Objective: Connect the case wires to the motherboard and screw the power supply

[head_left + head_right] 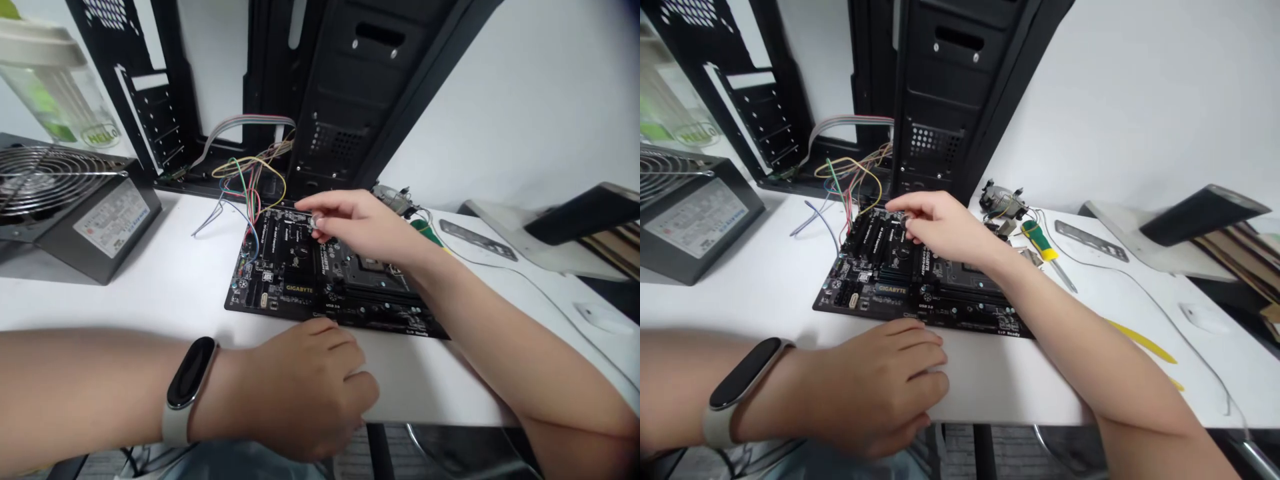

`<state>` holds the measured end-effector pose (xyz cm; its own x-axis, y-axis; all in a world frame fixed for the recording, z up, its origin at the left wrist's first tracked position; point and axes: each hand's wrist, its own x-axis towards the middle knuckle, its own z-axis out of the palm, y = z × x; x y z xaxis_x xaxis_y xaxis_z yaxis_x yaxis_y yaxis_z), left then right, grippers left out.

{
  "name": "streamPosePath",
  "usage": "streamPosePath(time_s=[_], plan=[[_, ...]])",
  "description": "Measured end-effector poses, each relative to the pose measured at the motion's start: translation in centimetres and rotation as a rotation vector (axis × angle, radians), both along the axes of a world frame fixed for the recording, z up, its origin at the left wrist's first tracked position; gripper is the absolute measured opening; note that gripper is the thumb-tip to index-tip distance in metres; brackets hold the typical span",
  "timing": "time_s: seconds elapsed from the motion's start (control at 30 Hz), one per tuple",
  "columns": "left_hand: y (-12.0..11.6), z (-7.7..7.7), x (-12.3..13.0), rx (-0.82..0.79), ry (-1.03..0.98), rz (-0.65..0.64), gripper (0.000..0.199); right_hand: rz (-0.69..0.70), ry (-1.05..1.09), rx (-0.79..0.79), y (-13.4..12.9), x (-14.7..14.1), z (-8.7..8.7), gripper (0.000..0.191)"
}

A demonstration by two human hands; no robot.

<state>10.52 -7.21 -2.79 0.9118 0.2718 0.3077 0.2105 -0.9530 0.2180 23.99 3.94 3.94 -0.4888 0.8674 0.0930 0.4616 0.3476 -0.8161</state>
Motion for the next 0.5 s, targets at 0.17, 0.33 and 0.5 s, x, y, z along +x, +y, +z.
streamPosePath(time_s=[0.17, 0.33, 0.5], plan=[[0.0, 0.1, 0.1, -0.049, 0.016, 0.006, 0.022, -0.066, -0.027, 0.044, 0.1, 0.3, 0.2, 0.01], [0.1, 0.3, 0.1, -0.067, 0.025, 0.009, 0.028, -0.18, 0.049, -0.064, 0.3, 0.0, -0.4, 0.012], [0.1, 0.4, 0.2, -0.073, 0.037, -0.001, 0.03, -0.071, 0.048, -0.108, 1.1, 0.2, -1.3, 0.016]])
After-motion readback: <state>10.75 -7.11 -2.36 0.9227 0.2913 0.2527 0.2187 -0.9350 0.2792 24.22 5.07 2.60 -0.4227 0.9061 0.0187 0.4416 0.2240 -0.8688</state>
